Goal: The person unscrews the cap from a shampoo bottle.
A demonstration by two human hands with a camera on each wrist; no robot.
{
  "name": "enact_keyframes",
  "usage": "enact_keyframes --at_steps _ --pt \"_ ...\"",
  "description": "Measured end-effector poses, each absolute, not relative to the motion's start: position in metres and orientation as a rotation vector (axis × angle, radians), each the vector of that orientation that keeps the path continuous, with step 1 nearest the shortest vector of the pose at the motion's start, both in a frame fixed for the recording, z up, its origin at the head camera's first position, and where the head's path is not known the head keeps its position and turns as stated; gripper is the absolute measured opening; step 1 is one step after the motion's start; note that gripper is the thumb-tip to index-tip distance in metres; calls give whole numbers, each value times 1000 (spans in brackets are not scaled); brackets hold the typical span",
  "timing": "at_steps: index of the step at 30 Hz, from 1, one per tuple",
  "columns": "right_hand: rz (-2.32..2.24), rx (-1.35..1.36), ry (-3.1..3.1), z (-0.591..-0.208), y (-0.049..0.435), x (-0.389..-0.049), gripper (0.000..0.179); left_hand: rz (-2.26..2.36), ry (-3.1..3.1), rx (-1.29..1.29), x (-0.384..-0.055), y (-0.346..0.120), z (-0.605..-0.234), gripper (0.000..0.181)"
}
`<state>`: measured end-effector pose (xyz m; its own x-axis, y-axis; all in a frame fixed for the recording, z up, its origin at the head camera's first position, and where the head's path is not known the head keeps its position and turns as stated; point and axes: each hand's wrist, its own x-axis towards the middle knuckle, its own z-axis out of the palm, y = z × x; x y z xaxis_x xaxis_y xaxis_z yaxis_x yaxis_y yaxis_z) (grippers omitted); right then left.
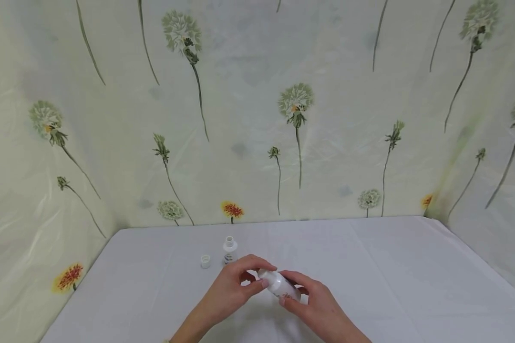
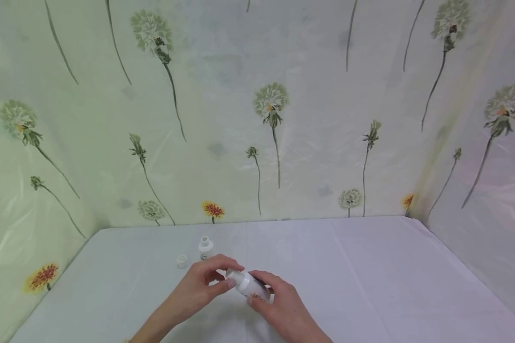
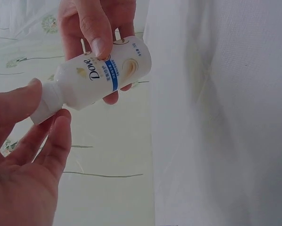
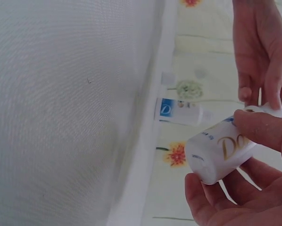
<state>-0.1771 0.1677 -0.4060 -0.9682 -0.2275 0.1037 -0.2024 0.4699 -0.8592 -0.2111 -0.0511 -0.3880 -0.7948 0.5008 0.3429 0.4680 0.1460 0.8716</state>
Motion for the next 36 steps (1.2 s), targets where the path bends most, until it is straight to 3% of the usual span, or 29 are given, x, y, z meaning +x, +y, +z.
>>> enact_keyframes --at_steps 10,16,36 --pt "-1535 -344 2660 -406 167 -179 48 1751 2399 898 -213 -50 -390 25" --pt "-1550 -406 2684 -406 167 -178 43 1737 2392 966 -214 -51 -391 33" --pt "-1506 -459 2779 -408 168 -177 38 1682 2548 903 -214 -51 -389 21"
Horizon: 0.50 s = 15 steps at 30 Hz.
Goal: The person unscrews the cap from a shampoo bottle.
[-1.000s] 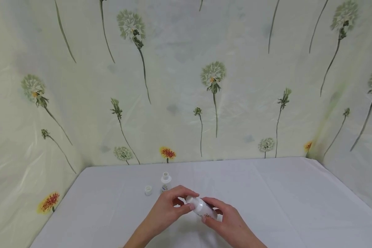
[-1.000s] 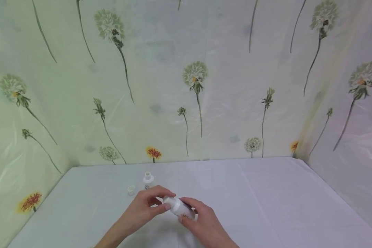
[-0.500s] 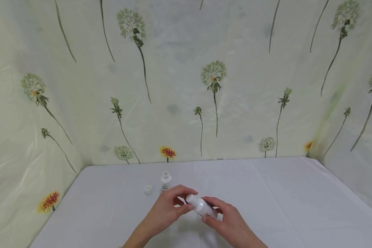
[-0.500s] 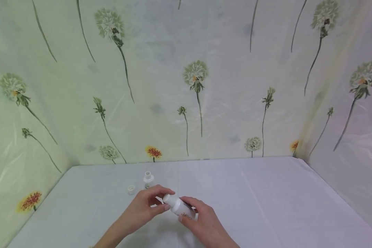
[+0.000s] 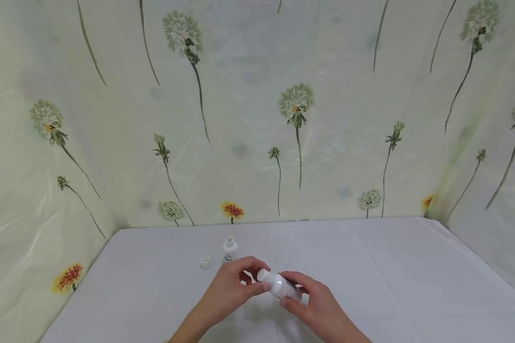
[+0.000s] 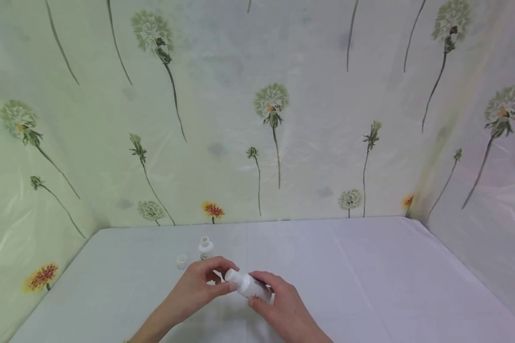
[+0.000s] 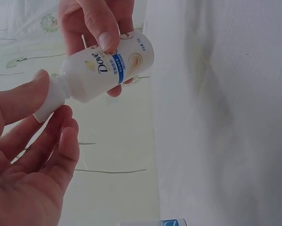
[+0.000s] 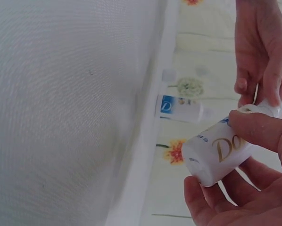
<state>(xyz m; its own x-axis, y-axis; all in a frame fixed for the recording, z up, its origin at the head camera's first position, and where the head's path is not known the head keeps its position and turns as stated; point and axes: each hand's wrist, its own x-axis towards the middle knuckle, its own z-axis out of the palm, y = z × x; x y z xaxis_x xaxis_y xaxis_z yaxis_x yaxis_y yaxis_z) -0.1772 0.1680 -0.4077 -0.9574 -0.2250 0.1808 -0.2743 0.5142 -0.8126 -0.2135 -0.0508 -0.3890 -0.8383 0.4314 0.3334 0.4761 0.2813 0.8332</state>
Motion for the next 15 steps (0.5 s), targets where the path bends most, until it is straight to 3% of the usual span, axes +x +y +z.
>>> enact_keyframes --at_steps 15 --pt "1466 414 -2668 -408 170 -180 36 -1626 -2456 -833 -214 -53 -388 24"
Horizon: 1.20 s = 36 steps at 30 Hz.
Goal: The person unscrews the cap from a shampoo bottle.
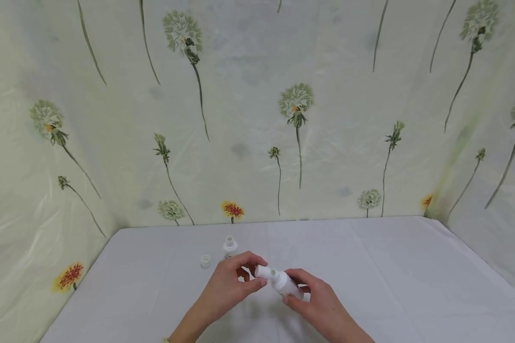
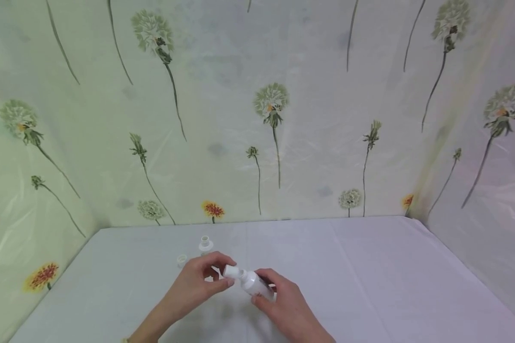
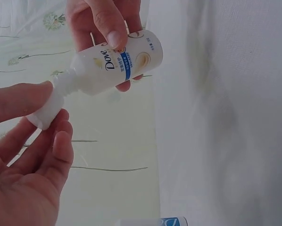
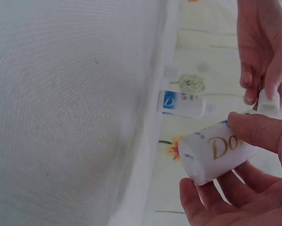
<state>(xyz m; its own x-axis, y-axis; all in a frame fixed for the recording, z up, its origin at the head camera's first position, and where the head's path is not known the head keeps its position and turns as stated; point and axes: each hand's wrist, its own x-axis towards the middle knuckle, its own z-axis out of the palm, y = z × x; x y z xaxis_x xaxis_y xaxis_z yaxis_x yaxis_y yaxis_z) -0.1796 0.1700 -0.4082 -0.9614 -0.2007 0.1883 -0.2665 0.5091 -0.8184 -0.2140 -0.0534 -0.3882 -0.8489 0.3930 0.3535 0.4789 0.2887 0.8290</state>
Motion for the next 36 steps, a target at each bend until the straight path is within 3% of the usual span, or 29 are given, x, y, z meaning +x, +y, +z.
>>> enact_keyframes --at_steps 20,36 --pt "1613 210 -2623 -403 173 -184 44 -1779 -2481 -735 -217 -53 -393 25" --pt "1795 195 -2513 -399 181 -183 48 -1777 -2540 -722 -219 -52 -397 30"
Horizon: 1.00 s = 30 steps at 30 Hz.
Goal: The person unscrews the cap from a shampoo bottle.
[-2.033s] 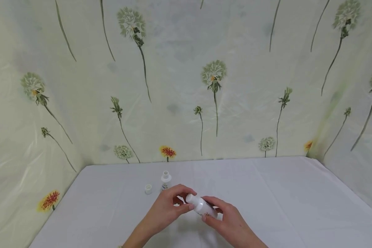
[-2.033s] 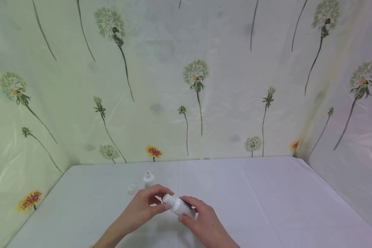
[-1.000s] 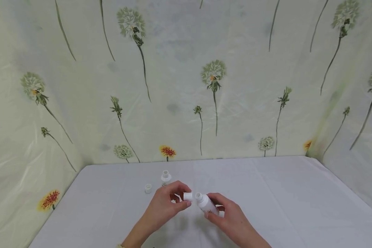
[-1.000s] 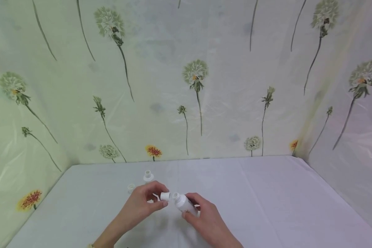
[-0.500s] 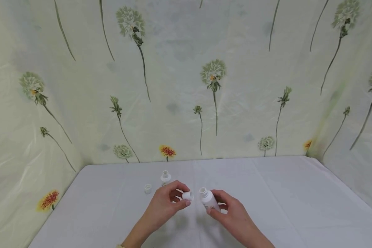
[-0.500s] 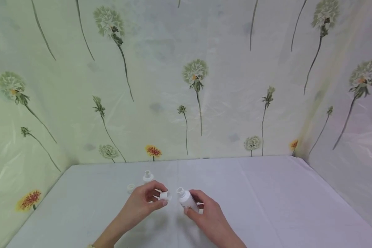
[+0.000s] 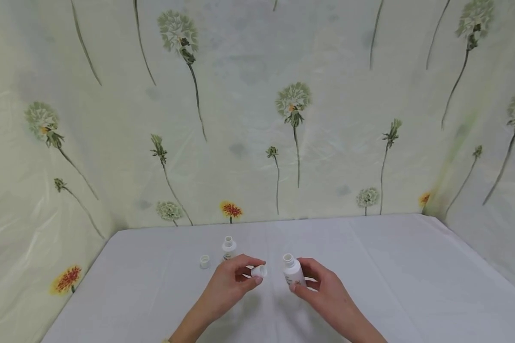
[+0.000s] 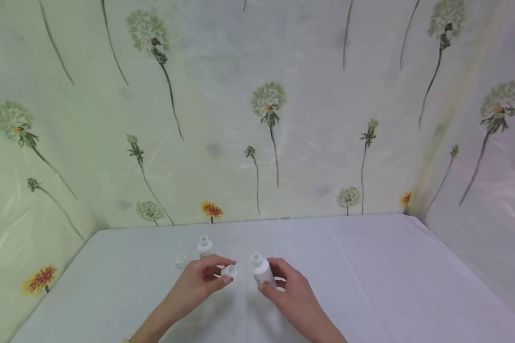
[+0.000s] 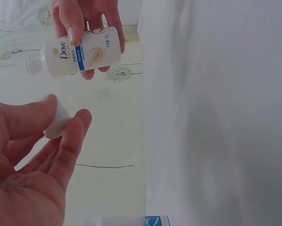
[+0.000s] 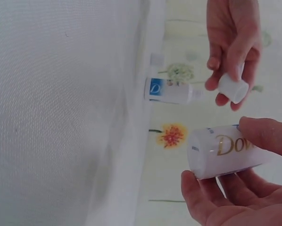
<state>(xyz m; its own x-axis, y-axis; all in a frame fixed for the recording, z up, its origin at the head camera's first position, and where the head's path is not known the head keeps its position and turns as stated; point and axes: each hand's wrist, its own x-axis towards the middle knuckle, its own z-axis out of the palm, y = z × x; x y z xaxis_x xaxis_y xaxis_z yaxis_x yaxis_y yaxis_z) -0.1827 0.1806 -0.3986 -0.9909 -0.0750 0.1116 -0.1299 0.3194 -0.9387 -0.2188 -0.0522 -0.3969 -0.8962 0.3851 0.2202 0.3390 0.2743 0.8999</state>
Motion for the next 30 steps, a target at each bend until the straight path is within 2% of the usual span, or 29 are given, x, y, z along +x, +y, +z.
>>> enact_keyframes --at_steps 12,30 --pt "1740 56 -2541 -393 177 -187 46 1752 2377 673 -224 -51 -400 30" --pt "1693 126 -2506 -396 198 -187 46 1664 2429 736 -235 -41 -411 25"
